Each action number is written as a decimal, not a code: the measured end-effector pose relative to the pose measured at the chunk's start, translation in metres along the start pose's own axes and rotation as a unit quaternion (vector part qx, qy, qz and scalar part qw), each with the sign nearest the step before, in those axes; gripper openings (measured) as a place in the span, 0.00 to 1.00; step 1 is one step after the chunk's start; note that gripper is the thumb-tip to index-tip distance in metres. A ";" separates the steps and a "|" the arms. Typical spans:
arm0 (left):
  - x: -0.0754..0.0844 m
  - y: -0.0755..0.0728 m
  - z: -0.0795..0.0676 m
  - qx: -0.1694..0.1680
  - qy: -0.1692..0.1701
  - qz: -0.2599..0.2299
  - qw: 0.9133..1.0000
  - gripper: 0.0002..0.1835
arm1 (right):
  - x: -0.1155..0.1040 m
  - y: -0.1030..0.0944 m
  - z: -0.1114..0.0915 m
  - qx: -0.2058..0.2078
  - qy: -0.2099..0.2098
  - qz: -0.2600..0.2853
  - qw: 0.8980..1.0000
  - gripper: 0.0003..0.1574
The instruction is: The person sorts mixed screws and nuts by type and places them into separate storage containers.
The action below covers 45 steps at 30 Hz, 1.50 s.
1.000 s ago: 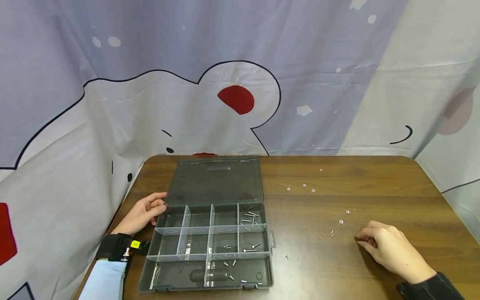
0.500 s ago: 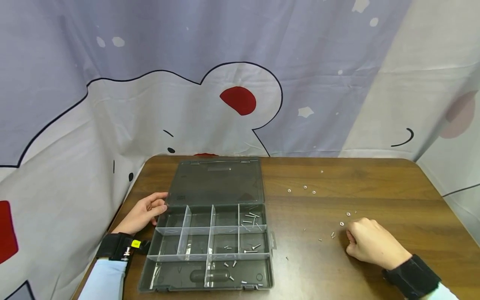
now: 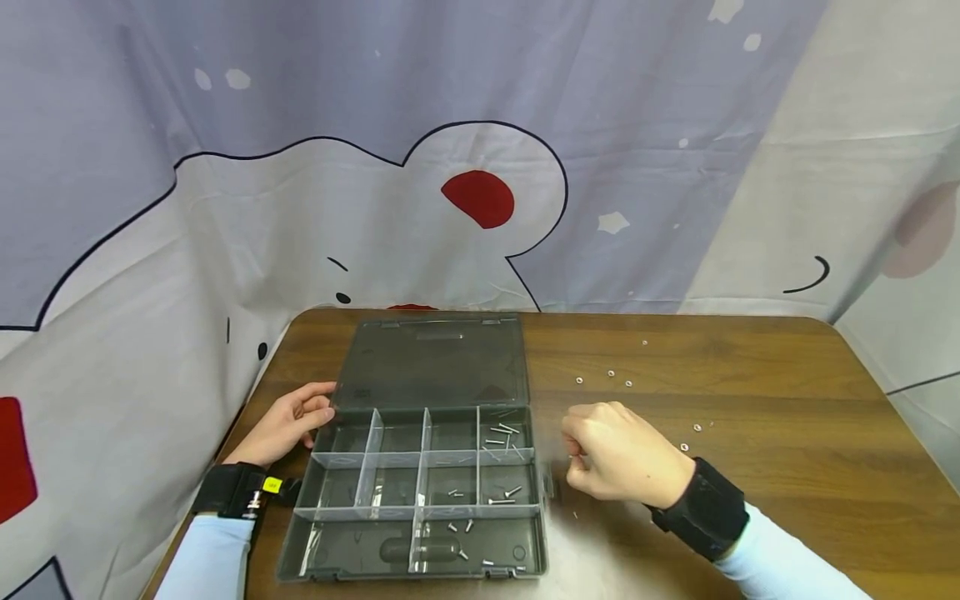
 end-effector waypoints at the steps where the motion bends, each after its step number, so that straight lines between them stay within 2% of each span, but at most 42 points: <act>1: 0.000 0.000 0.000 0.000 0.001 0.000 1.000 0.31 | -0.007 0.000 0.009 0.001 -0.011 0.004 1.000 0.16; 6: 0.003 0.000 0.003 -0.001 0.009 0.000 1.000 0.30 | -0.038 0.001 0.047 0.011 -0.056 0.023 0.998 0.13; 12: 0.006 -0.001 0.003 0.001 0.013 0.001 1.000 0.30 | -0.064 0.004 0.079 0.015 -0.091 0.032 0.995 0.13; 18: 0.006 -0.001 0.003 0.001 0.009 0.000 1.000 0.30 | -0.084 0.005 0.097 0.015 -0.110 0.038 0.993 0.11; 23: 0.004 0.000 0.003 0.000 0.007 -0.001 1.000 0.30 | -0.093 0.013 0.102 -0.009 -0.116 0.026 0.993 0.09; 24: 0.003 0.000 0.003 0.001 0.006 -0.002 1.000 0.30 | -0.094 0.016 0.101 -0.021 -0.114 0.017 0.993 0.13; 25: 0.003 0.000 0.003 0.001 0.006 -0.001 1.000 0.30 | -0.093 0.020 0.100 -0.035 -0.109 0.008 0.993 0.23; 28: 0.001 0.000 0.002 0.000 0.003 -0.002 1.000 0.30 | -0.090 0.030 0.091 -0.084 -0.096 -0.006 0.992 0.63; 30: 0.001 0.000 0.002 0.000 0.002 -0.001 1.000 0.30 | -0.085 0.034 0.084 -0.109 -0.083 0.000 0.991 0.75; 35: 0.001 -0.001 0.001 0.000 0.000 0.001 1.000 0.30 | -0.068 0.035 0.064 -0.121 -0.061 0.011 0.991 0.74; 40: 0.000 -0.001 0.001 0.001 -0.003 0.002 1.000 0.31 | -0.041 0.031 0.037 -0.106 -0.036 0.014 0.994 0.72; 45: 0.000 0.000 0.002 -0.001 -0.004 0.001 1.000 0.31 | -0.006 0.028 0.001 -0.081 -0.013 -0.003 0.997 0.67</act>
Point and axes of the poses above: each hand's wrist, its own z-axis towards the middle knuckle, its own y-axis out of the palm, x = y × z, the point moved 10 cm from there along z, towards the middle knuckle, and after that the axes turned 3 degrees about -y, right-handed, at the moved point
